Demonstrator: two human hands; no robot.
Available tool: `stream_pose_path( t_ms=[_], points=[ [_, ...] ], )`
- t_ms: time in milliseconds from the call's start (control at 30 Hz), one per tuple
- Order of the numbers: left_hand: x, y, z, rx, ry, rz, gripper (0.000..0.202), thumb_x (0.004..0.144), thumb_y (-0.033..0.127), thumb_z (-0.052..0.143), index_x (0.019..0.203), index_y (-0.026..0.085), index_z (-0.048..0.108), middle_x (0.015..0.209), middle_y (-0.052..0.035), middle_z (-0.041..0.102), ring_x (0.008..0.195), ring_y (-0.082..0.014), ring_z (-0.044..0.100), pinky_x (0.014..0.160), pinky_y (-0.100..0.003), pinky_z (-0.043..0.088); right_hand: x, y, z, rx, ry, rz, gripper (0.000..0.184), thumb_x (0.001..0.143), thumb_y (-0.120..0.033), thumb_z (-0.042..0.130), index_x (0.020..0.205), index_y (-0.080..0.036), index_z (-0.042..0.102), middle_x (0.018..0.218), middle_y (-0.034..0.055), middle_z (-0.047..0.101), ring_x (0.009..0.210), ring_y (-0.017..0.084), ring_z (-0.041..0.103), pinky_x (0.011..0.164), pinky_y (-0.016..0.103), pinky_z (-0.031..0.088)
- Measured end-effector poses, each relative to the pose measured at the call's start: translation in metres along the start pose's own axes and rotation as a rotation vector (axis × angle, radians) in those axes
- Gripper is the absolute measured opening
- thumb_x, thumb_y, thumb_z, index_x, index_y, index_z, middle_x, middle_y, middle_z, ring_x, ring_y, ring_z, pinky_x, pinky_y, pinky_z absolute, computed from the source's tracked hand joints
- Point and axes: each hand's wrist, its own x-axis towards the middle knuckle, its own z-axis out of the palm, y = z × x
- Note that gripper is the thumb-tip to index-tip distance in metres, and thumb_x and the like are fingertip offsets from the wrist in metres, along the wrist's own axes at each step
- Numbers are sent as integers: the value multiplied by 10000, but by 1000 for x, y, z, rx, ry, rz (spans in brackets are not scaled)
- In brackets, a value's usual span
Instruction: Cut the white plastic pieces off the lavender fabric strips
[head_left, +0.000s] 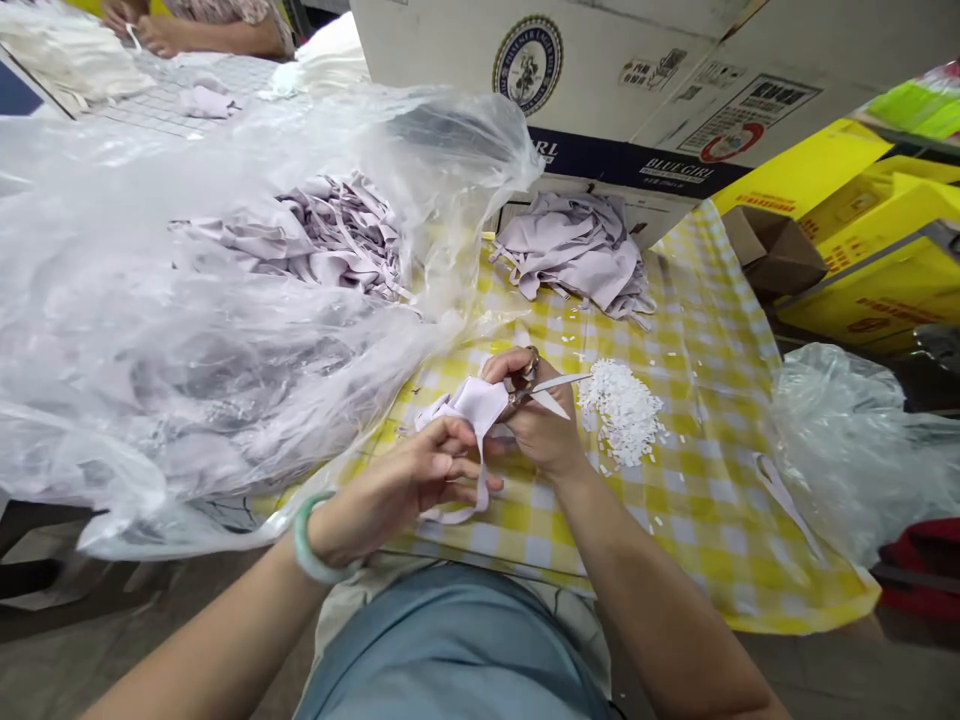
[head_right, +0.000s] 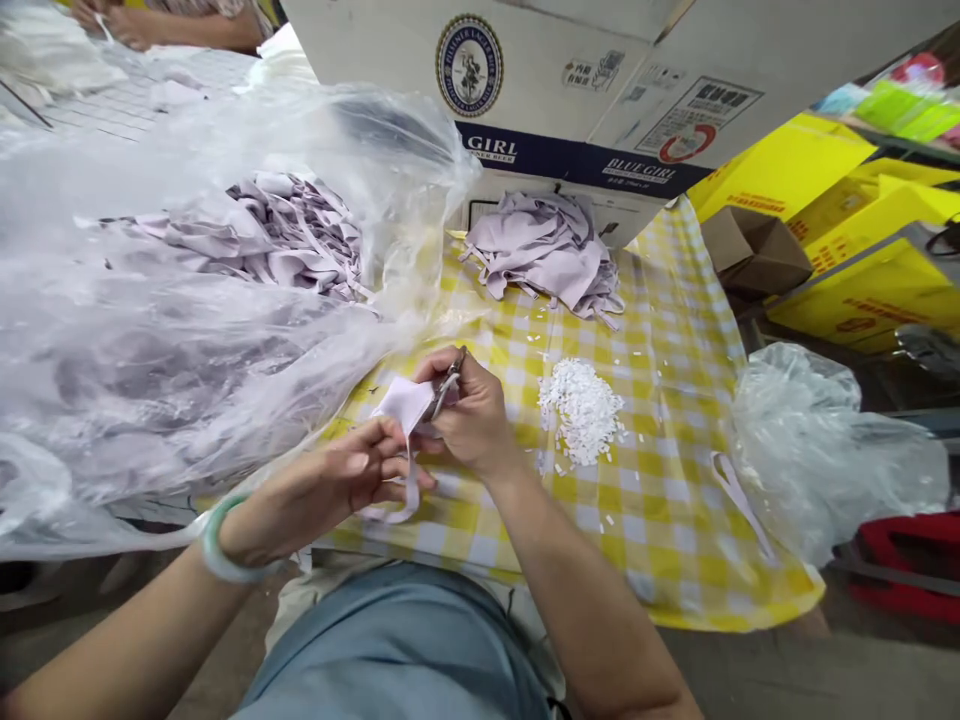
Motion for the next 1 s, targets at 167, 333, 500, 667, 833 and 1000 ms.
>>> stream_pose_path(
  t_ms=[167, 333, 500, 667, 833, 1000],
  points=[
    [24, -6, 18, -33, 92, -16, 307, 820, 403, 724, 947, 124, 708, 796, -43, 604, 658, -100, 544, 655, -226, 448, 1, -5, -6, -60, 3, 12, 177, 674, -157, 756, 764, -228, 621, 794, -19, 623, 707, 134, 585, 652, 276, 503],
    [15, 0, 20, 487, 230, 257, 239, 937, 368, 596, 960, 188, 751, 735, -8, 519, 651, -104, 446, 587, -222, 359, -6, 5, -16, -96, 80, 183, 147, 630, -154, 692, 756, -204, 636, 718, -38, 621, 658, 118, 555, 620, 246, 463],
    [11, 11, 29, 906, 356, 575, 260, 968, 231, 517, 909, 198, 768, 1019, -74, 554, 1065, -206, 497, 948, -299, 392, -30, 18, 5, 97, 67, 444, 255, 599, -279, 795, 723, -201, 586, 656, -47, 582, 602, 112, 525, 604, 252, 460],
    [24, 8, 28, 474, 333, 484, 317, 967, 262, 503, 743, 177, 711, 1001, -45, 567, 687, -109, 503, 667, -258, 440, -56, 23, 17, 193, -35, 515, 330, 645, -416, 829, 737, -203, 595, 734, -13, 601, 675, 142, 554, 678, 293, 481],
    [35, 10, 15, 616, 258, 391, 350, 959, 313, 527, 689, 166, 694, 844, -62, 628, 735, -158, 556, 679, -274, 456, -60, 6, -18, 133, -152, 452, 334, 767, -505, 751, 808, -196, 629, 752, -1, 593, 703, 139, 543, 688, 279, 460],
    [51, 10, 16, 839, -117, 240, 403, 988, 357, 458, 713, 169, 684, 716, -70, 628, 890, -229, 613, 816, -329, 489, -55, -4, -35, 133, -297, 598, 496, 703, -654, 735, 682, -181, 586, 623, -14, 562, 571, 121, 525, 549, 252, 421]
  ],
)
